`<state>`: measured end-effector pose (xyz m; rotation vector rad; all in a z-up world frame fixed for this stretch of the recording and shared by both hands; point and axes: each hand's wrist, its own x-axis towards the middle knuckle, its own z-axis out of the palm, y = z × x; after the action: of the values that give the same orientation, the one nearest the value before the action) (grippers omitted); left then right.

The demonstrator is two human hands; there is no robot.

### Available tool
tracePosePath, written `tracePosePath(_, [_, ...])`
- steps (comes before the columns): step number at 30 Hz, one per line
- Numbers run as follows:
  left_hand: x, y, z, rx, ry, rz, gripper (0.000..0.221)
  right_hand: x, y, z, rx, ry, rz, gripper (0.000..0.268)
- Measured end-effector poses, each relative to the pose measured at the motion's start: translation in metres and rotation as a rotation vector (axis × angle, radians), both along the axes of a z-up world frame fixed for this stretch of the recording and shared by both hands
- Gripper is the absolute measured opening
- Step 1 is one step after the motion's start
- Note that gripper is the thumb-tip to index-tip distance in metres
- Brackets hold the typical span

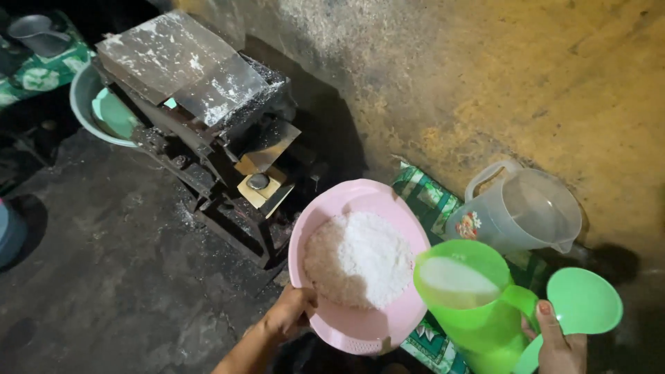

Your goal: The person is using a machine to grate coconut, then mixing the grated coconut with water in a bowl to extract milk.

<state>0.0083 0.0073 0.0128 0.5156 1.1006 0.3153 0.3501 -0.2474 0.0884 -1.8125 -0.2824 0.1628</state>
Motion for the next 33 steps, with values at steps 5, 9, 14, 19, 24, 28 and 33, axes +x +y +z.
tracePosePath(5, [0.019, 0.014, -0.004, 0.02, 0.178, -0.157, 0.03, -0.033, 0.022, 0.068, -0.322, 0.173, -0.022, 0.052])
tracePosePath(9, [0.027, 0.018, 0.004, 0.014, 0.11, -0.236, 0.046, -0.051, 0.026, 0.095, -0.787, 0.274, -0.078, 0.066])
tracePosePath(14, [0.033, 0.013, 0.013, 0.03, 0.087, -0.147, 0.046, -0.058, 0.027, 0.102, -0.754, 0.256, 0.004, 0.058])
tracePosePath(19, [0.028, 0.015, -0.01, 0.028, 0.141, -0.164, 0.01, -0.071, 0.039, 0.123, -0.854, 0.261, 0.039, 0.06])
tracePosePath(24, [0.022, 0.006, -0.026, -0.017, 0.059, -0.083, 0.029, -0.068, 0.047, 0.132, -1.09, 0.182, 0.147, 0.06])
tracePosePath(28, [0.018, -0.001, -0.048, 0.03, 0.093, -0.121, 0.018, -0.058, 0.046, 0.134, -1.104, 0.173, 0.127, 0.065])
tracePosePath(33, [0.019, -0.011, -0.031, -0.019, 0.165, -0.076, 0.022, -0.051, 0.045, 0.138, -1.071, 0.152, 0.098, 0.08])
